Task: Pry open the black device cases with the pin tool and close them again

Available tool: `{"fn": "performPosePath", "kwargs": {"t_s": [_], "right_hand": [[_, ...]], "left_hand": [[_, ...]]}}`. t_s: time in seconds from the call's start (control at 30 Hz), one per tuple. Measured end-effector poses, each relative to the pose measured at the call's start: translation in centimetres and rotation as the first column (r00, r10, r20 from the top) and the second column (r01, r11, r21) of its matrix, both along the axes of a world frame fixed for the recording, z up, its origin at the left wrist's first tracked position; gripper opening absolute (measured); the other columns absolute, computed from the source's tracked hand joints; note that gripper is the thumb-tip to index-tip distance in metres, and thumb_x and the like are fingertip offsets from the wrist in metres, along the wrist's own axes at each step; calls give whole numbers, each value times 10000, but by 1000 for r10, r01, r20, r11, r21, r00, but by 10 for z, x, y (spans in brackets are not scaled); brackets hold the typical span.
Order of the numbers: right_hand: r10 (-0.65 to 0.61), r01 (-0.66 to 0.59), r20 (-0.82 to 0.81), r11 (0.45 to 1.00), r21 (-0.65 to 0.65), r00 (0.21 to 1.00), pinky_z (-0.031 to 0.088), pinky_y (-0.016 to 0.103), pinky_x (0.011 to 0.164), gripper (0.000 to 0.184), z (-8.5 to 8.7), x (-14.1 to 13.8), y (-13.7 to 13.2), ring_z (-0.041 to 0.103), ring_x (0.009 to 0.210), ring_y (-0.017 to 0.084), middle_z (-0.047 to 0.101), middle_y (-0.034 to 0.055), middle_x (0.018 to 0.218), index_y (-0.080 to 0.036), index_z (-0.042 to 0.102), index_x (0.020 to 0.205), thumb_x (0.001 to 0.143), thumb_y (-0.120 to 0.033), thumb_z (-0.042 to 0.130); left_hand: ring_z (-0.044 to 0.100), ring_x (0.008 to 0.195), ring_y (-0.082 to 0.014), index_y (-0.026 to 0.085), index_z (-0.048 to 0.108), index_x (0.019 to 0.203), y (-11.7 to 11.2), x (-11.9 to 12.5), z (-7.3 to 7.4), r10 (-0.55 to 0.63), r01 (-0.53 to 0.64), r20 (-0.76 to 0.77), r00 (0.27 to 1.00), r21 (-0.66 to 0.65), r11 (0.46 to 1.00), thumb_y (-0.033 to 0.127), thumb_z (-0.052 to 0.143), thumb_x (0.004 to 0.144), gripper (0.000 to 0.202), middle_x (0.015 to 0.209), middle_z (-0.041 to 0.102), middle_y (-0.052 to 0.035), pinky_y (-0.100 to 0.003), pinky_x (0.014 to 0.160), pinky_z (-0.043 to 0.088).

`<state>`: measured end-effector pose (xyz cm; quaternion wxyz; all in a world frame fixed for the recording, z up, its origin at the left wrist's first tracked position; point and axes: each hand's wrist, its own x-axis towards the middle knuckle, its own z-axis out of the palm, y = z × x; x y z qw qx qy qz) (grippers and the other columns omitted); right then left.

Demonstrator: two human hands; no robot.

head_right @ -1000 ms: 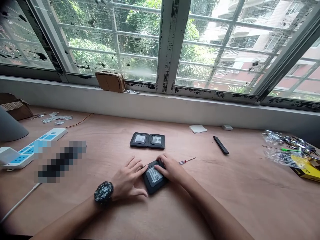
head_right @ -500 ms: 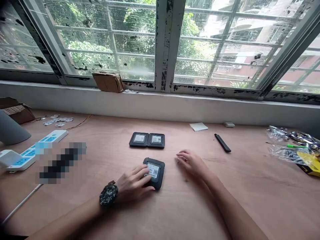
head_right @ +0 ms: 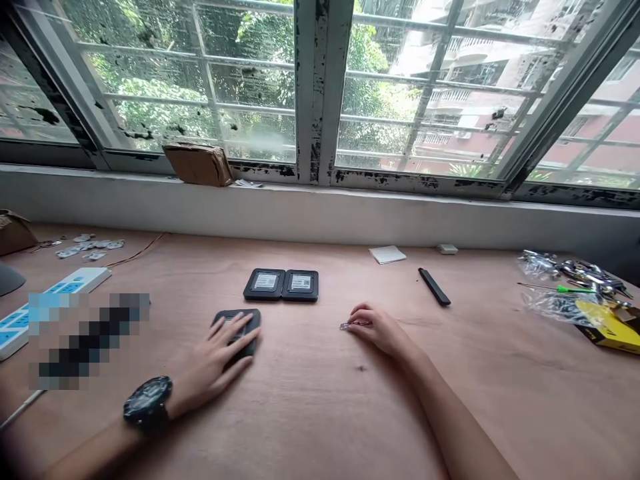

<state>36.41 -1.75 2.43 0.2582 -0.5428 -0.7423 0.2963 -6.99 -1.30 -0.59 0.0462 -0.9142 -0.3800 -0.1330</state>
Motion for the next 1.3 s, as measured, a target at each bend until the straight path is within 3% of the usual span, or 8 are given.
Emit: {"fn": "performPosePath", "kwargs": {"t_s": [0.1, 0.2, 0.37, 0.47, 0.73, 0.93, 1.1, 1.3], "right_hand": [[-8, 8, -5, 999, 38, 1000, 553, 341, 874, 294, -3, -2, 2, 689, 941, 212, 644, 55, 1176, -267, 747, 933, 946, -531, 620], [-7, 7, 4, 999, 46, 1000, 546, 350, 881, 292, -4, -3, 3, 682, 955, 220, 645, 59, 1162, -263, 731, 931, 955, -525, 605], [-15, 15, -10, 999, 45, 1000, 542, 349, 901, 270, -5, -5, 3, 674, 985, 224, 640, 59, 1160, -260, 719, 937, 955, -505, 608], [-18, 19, -23, 999, 50, 1000, 542, 341, 908, 270, -5, -6, 2, 671, 990, 220, 640, 60, 1163, -255, 718, 929, 954, -501, 611], [0, 0, -9, 997, 71, 1000, 551, 360, 887, 305, -6, -6, 3, 664, 978, 230, 643, 74, 1149, -252, 727, 934, 959, -525, 594], [-3, 2, 0, 997, 76, 1000, 548, 386, 905, 295, -4, -6, 1, 660, 990, 240, 648, 75, 1154, -256, 733, 939, 960, -516, 596], [9, -11, 22, 995, 99, 1000, 550, 364, 891, 281, -5, -6, 1, 670, 981, 229, 649, 65, 1153, -259, 720, 946, 955, -518, 612], [-76, 58, 56, 963, 262, 996, 527, 385, 901, 268, -9, -6, 6, 664, 1026, 249, 699, 64, 1111, -261, 695, 961, 989, -495, 568]], "left_hand": [[296, 1511, -365, 339, 298, 1600, 20, -35, -9, 190, -191, 14, 982, 53, 980, 461, 459, 1027, 607, 1658, 289, -24, -623, 1198, 266], [297, 1508, -374, 279, 286, 1611, 54, -55, -11, 290, -292, 39, 956, 65, 954, 485, 390, 1033, 622, 1642, 321, -45, -640, 1192, 248], [289, 1512, -370, 239, 273, 1615, 119, -56, 1, 216, -214, 55, 975, -36, 976, 694, 475, 955, 826, 1627, 353, -75, -573, 1219, 235], [276, 1519, -365, 262, 297, 1606, 140, -46, 5, 162, -157, 80, 983, -71, 985, 751, 503, 920, 867, 1628, 350, -77, -562, 1219, 236], [282, 1518, -359, 344, 461, 1518, 146, -28, 1, 100, -96, 54, 993, -64, 993, 710, 497, 957, 671, 1627, 351, -76, -595, 1202, 232], [276, 1521, -357, 334, 465, 1516, 142, -18, 4, 92, -87, 47, 995, -109, 990, 722, 508, 945, 692, 1633, 332, -95, -606, 1209, 194], [273, 1522, -357, 252, 427, 1542, 137, 16, 17, 55, -34, 113, 992, -174, 984, 735, 469, 954, 762, 1621, 343, -140, -631, 1210, 160], [338, 1499, -330, 188, 490, 1492, 153, 104, 24, -42, 61, 123, 991, -149, 987, 702, 444, 983, 725, 1541, 488, -129, -567, 1240, 167]]}}
